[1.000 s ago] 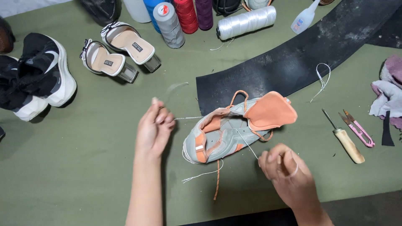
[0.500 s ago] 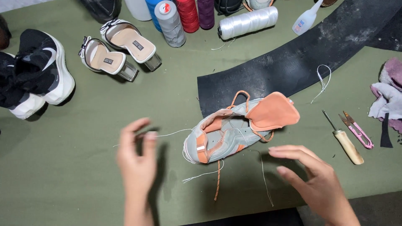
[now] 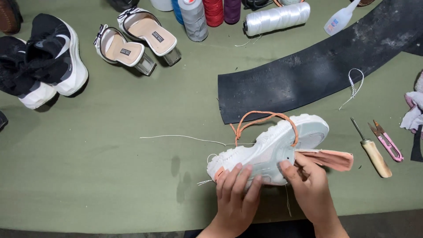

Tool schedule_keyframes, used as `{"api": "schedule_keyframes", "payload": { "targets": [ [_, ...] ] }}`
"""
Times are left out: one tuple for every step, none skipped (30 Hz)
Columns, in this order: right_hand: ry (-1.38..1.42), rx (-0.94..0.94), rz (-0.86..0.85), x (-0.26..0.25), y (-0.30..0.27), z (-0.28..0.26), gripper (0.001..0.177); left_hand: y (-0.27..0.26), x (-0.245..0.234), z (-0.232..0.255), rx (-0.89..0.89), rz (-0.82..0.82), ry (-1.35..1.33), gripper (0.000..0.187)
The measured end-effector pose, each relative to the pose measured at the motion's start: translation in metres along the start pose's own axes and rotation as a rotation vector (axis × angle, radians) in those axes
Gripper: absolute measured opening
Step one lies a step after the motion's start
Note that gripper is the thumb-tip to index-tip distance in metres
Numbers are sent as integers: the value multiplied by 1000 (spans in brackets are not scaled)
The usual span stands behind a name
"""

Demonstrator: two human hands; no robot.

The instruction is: The person sews a light blue and orange sneaker using a curved awl and white thread. They repeatedly pierce the shoe's upper material near the sole and pull the thread through to secure the parts. The workspace includes other shoes and spools of thread.

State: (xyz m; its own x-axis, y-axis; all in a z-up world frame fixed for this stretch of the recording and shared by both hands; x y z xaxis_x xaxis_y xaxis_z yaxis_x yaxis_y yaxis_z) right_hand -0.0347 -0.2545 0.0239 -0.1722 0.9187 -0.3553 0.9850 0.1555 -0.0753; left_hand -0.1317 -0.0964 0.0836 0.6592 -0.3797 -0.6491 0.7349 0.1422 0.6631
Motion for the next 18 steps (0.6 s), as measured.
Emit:
{"api": "schedule_keyframes", "payload": {
  "targets": [
    [-3, 2, 4, 6, 0, -3, 33, 3, -3, -1, 0, -1, -5, 22],
    [222, 80, 50, 11, -2, 2, 17, 6, -3, 1, 38, -30, -19, 19],
    [448, 157, 98, 19, -5, 7, 31, 8, -2, 5, 76, -58, -32, 23],
    [445, 159, 102, 19, -7, 9, 31, 12, -8, 5, 76, -59, -37, 23],
    [511, 183, 119, 21, -8, 11, 34, 17, -6, 3, 64, -174, -161, 28],
    [577, 207, 137, 24, -9, 13, 38, 20, -4, 3, 51, -288, -286, 42],
    [580, 204, 136, 21, -10, 14, 38, 26, -11, -3, 54, -287, -283, 42],
    [585, 246, 120, 21, -13, 19, 37, 35, -18, -20, -72, -280, -401, 44],
    [590, 290, 104, 21, -17, 23, 36, 41, -24, -36, -201, -275, -519, 45],
    [592, 290, 102, 18, -19, 24, 36, 53, -23, -47, -201, -276, -516, 45],
    [537, 316, 71, 16, -22, 27, 36, 62, -14, -70, -347, -329, -442, 31],
    [483, 340, 39, 14, -26, 30, 35, 68, -6, -94, -492, -383, -366, 19],
    [481, 338, 37, 14, -30, 38, 35, 75, -1, -104, -493, -380, -365, 19],
    [467, 329, 41, 12, -34, 46, 31, 71, 22, -116, -581, -567, -393, 23],
    [452, 320, 46, 9, -38, 55, 27, 64, 43, -126, -665, -758, -421, 28],
    [450, 318, 46, 9, -40, 57, 27, 66, 45, -128, -665, -755, -423, 28],
    [444, 312, 43, 9, -43, 60, 23, 58, 60, -122, -638, -937, -396, 32],
    [438, 305, 39, 9, -45, 64, 20, 47, 72, -115, -606, -1118, -367, 36]
  ]
}}
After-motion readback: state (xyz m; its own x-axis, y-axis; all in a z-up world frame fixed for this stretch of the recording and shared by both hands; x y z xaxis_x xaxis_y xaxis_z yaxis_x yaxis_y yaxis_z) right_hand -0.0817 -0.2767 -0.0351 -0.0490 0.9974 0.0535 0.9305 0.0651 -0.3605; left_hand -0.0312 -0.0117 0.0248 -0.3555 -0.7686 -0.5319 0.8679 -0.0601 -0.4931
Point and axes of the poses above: each hand's wrist, its own y-axis towards the middle knuckle, its own x-axis out of the palm, z = x × y, the point moved 10 cm from there along y, towards the middle knuckle, and after that the axes turned 10 degrees about -x, right-handed, at the moved point
